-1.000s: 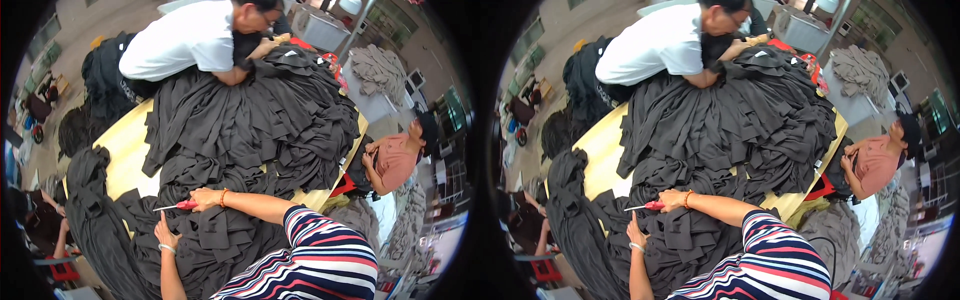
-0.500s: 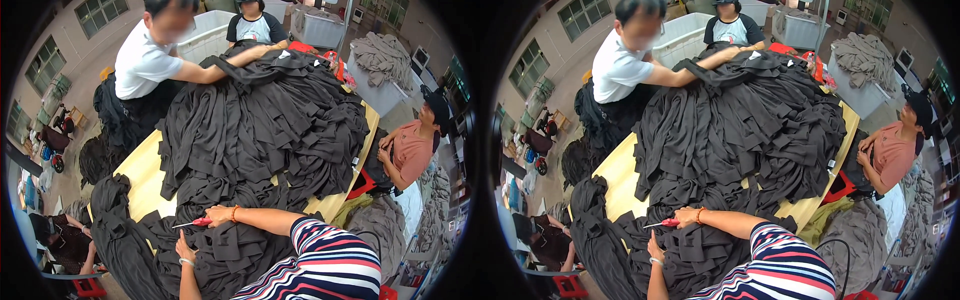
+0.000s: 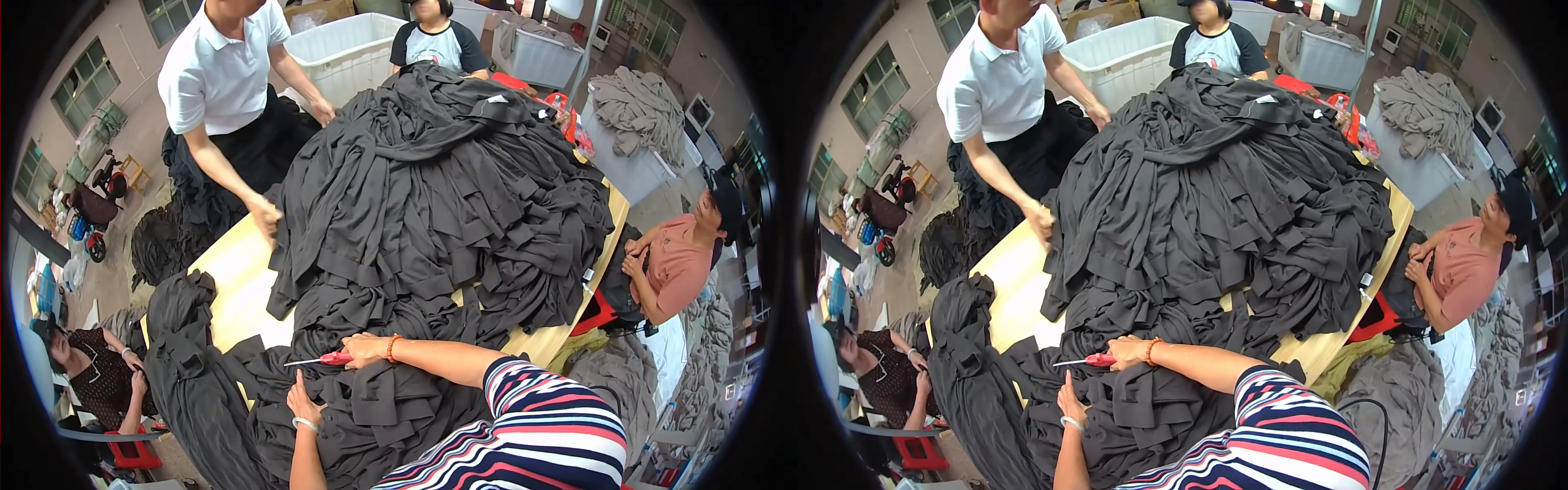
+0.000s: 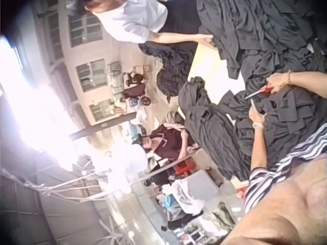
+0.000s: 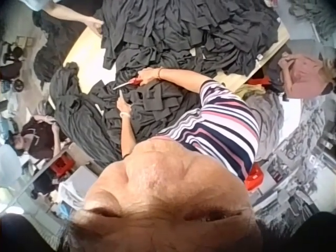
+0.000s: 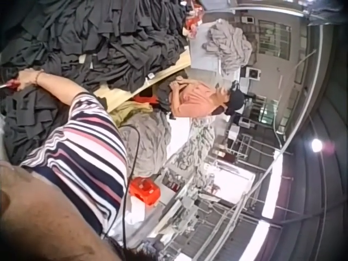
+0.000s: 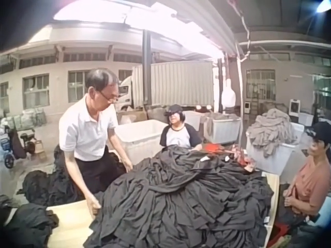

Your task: Trimming loose threads from black garments using a pair of scissors at a large workbench.

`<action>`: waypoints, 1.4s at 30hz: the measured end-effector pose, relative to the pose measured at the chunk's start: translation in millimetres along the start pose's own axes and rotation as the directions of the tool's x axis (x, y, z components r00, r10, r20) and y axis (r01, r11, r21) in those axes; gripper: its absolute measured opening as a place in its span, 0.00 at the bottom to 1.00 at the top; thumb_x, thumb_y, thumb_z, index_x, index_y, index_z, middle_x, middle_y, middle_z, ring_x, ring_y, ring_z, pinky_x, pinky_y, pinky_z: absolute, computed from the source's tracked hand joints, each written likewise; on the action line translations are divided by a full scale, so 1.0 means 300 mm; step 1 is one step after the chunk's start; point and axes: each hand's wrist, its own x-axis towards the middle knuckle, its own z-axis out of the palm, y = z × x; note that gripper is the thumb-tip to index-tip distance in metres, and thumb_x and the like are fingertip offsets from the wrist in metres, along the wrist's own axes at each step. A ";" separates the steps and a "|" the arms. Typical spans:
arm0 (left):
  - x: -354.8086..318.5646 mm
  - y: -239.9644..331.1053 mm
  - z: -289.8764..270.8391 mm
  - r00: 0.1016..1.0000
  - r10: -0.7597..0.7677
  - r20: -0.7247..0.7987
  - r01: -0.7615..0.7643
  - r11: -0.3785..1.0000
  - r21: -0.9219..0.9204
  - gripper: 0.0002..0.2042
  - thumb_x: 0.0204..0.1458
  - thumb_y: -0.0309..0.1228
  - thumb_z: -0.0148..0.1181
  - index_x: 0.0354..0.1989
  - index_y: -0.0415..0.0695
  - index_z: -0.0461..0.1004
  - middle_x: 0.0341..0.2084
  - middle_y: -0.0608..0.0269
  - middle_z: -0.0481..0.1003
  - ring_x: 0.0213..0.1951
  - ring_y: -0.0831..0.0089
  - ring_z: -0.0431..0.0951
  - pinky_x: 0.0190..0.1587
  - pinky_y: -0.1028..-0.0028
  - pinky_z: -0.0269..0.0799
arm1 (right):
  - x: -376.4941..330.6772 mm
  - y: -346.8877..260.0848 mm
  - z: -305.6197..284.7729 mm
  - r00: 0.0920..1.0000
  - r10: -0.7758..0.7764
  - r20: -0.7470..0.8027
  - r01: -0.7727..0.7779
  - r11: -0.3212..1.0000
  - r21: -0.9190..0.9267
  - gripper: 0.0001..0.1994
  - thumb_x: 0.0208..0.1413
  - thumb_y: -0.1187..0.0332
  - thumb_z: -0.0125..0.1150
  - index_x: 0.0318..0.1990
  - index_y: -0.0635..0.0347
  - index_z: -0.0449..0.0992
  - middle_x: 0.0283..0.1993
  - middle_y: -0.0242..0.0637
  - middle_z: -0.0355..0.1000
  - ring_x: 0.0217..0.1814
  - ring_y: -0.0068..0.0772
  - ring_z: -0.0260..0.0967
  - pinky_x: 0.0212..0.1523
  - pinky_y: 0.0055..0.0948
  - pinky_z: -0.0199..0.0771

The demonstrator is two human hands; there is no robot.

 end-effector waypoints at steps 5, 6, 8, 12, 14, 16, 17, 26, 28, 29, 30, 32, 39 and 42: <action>0.003 0.009 -0.004 1.000 -0.009 0.027 0.009 1.000 0.011 0.63 0.15 0.25 0.79 0.69 0.52 0.47 0.45 0.59 0.66 0.51 0.56 0.65 0.58 0.60 0.54 | 0.004 0.006 -0.004 1.000 0.009 0.003 -0.009 1.000 0.014 0.23 0.46 0.53 0.66 0.44 0.61 0.77 0.45 0.50 0.69 0.48 0.55 0.69 0.48 0.45 0.69; 0.003 0.006 -0.003 1.000 -0.012 0.027 0.012 1.000 0.012 0.63 0.15 0.25 0.79 0.69 0.52 0.47 0.45 0.59 0.66 0.51 0.56 0.65 0.58 0.60 0.54 | 0.007 0.008 -0.003 1.000 0.026 0.002 -0.027 1.000 0.016 0.24 0.46 0.53 0.66 0.45 0.63 0.77 0.45 0.50 0.70 0.48 0.54 0.69 0.48 0.44 0.68; 0.008 -0.002 0.001 1.000 0.006 0.014 -0.006 1.000 0.003 0.63 0.15 0.25 0.79 0.69 0.52 0.47 0.45 0.59 0.66 0.51 0.56 0.65 0.59 0.60 0.54 | 0.012 0.017 -0.007 0.999 0.043 0.003 -0.043 0.999 0.019 0.24 0.46 0.53 0.66 0.45 0.64 0.76 0.45 0.50 0.70 0.49 0.54 0.70 0.49 0.44 0.68; 0.023 -0.010 0.004 1.000 0.009 0.016 -0.009 1.000 0.008 0.63 0.15 0.26 0.80 0.69 0.52 0.47 0.46 0.59 0.66 0.51 0.56 0.65 0.59 0.60 0.54 | 0.020 0.032 -0.010 0.997 0.071 0.005 -0.071 0.995 0.066 0.25 0.46 0.53 0.67 0.46 0.65 0.76 0.45 0.50 0.72 0.50 0.51 0.70 0.51 0.42 0.68; 0.027 -0.014 0.002 0.999 -0.007 0.047 0.006 1.000 0.011 0.61 0.17 0.27 0.79 0.68 0.52 0.48 0.46 0.58 0.66 0.52 0.55 0.65 0.58 0.59 0.55 | 0.016 0.025 -0.014 0.996 0.093 0.015 -0.094 0.993 0.066 0.25 0.46 0.53 0.66 0.46 0.64 0.76 0.46 0.49 0.71 0.51 0.51 0.69 0.51 0.42 0.67; 0.034 -0.025 0.013 0.999 0.003 0.044 -0.003 1.000 0.006 0.61 0.17 0.27 0.79 0.68 0.52 0.48 0.47 0.57 0.66 0.52 0.55 0.65 0.58 0.59 0.55 | 0.008 0.023 -0.007 0.998 0.056 -0.011 -0.056 0.997 0.050 0.24 0.46 0.53 0.66 0.45 0.63 0.77 0.46 0.48 0.71 0.52 0.51 0.68 0.51 0.42 0.67; 0.034 -0.031 0.015 0.999 0.010 0.046 -0.010 1.000 -0.006 0.60 0.18 0.27 0.79 0.68 0.52 0.49 0.47 0.57 0.66 0.53 0.55 0.65 0.58 0.59 0.55 | 0.002 0.023 -0.007 0.999 0.025 -0.031 -0.024 0.999 0.032 0.24 0.46 0.52 0.65 0.44 0.62 0.77 0.46 0.48 0.70 0.52 0.52 0.68 0.51 0.43 0.67; 0.084 0.009 -0.018 0.987 0.159 0.037 -0.150 0.971 -0.184 0.25 0.29 0.30 0.65 0.43 0.41 0.74 0.30 0.49 0.74 0.36 0.52 0.74 0.46 0.62 0.66 | -0.110 -0.071 -0.094 0.993 -0.110 -0.035 0.111 0.994 0.024 0.18 0.46 0.55 0.61 0.34 0.62 0.78 0.41 0.52 0.69 0.49 0.53 0.67 0.49 0.46 0.67; 0.077 0.031 -0.048 0.985 0.150 0.090 -0.123 0.959 -0.257 0.25 0.31 0.28 0.63 0.45 0.40 0.73 0.31 0.49 0.75 0.38 0.55 0.74 0.46 0.63 0.68 | -0.163 -0.096 -0.105 0.973 -0.195 -0.122 0.190 0.980 -0.051 0.17 0.47 0.55 0.62 0.34 0.62 0.78 0.39 0.50 0.69 0.47 0.52 0.66 0.47 0.45 0.66; 0.082 0.037 -0.060 0.982 0.125 0.141 -0.074 0.944 -0.321 0.25 0.33 0.26 0.61 0.46 0.39 0.73 0.32 0.50 0.75 0.40 0.58 0.75 0.46 0.65 0.69 | -0.187 -0.108 -0.115 0.964 -0.229 -0.138 0.217 0.971 -0.097 0.18 0.48 0.54 0.62 0.33 0.62 0.77 0.38 0.49 0.68 0.46 0.51 0.66 0.46 0.44 0.66; 0.099 0.053 -0.087 0.971 0.111 0.212 -0.010 0.904 -0.427 0.24 0.34 0.25 0.59 0.47 0.38 0.73 0.34 0.52 0.76 0.40 0.61 0.75 0.45 0.67 0.70 | -0.217 -0.113 -0.117 0.951 -0.249 -0.181 0.235 0.967 -0.098 0.18 0.49 0.54 0.62 0.32 0.62 0.77 0.37 0.47 0.67 0.46 0.50 0.65 0.47 0.43 0.64; 0.152 0.082 -0.174 0.907 -0.018 0.422 0.274 0.785 -0.556 0.24 0.37 0.22 0.52 0.49 0.35 0.72 0.36 0.61 0.75 0.35 0.69 0.75 0.42 0.74 0.71 | -0.240 -0.112 -0.104 0.933 -0.295 -0.207 0.272 0.953 -0.134 0.16 0.49 0.54 0.63 0.30 0.59 0.76 0.36 0.43 0.66 0.45 0.47 0.64 0.45 0.42 0.63; 0.376 0.052 -0.049 0.964 0.010 0.265 0.164 0.764 -0.625 0.29 0.52 0.35 0.59 0.60 0.33 0.59 0.52 0.51 0.71 0.52 0.63 0.71 0.55 0.70 0.64 | -0.371 -0.169 -0.050 0.829 -0.513 -0.222 0.465 0.853 -0.237 0.06 0.46 0.63 0.61 0.27 0.54 0.73 0.35 0.36 0.64 0.43 0.40 0.61 0.43 0.37 0.60; 0.425 0.127 0.021 0.967 -0.072 0.243 0.140 0.951 -0.274 0.19 0.43 0.34 0.60 0.40 0.33 0.76 0.34 0.44 0.79 0.40 0.52 0.80 0.43 0.62 0.74 | -0.472 -0.175 -0.070 0.844 -0.486 -0.227 0.450 0.871 -0.196 0.06 0.46 0.63 0.60 0.27 0.52 0.73 0.34 0.34 0.64 0.42 0.39 0.62 0.43 0.35 0.60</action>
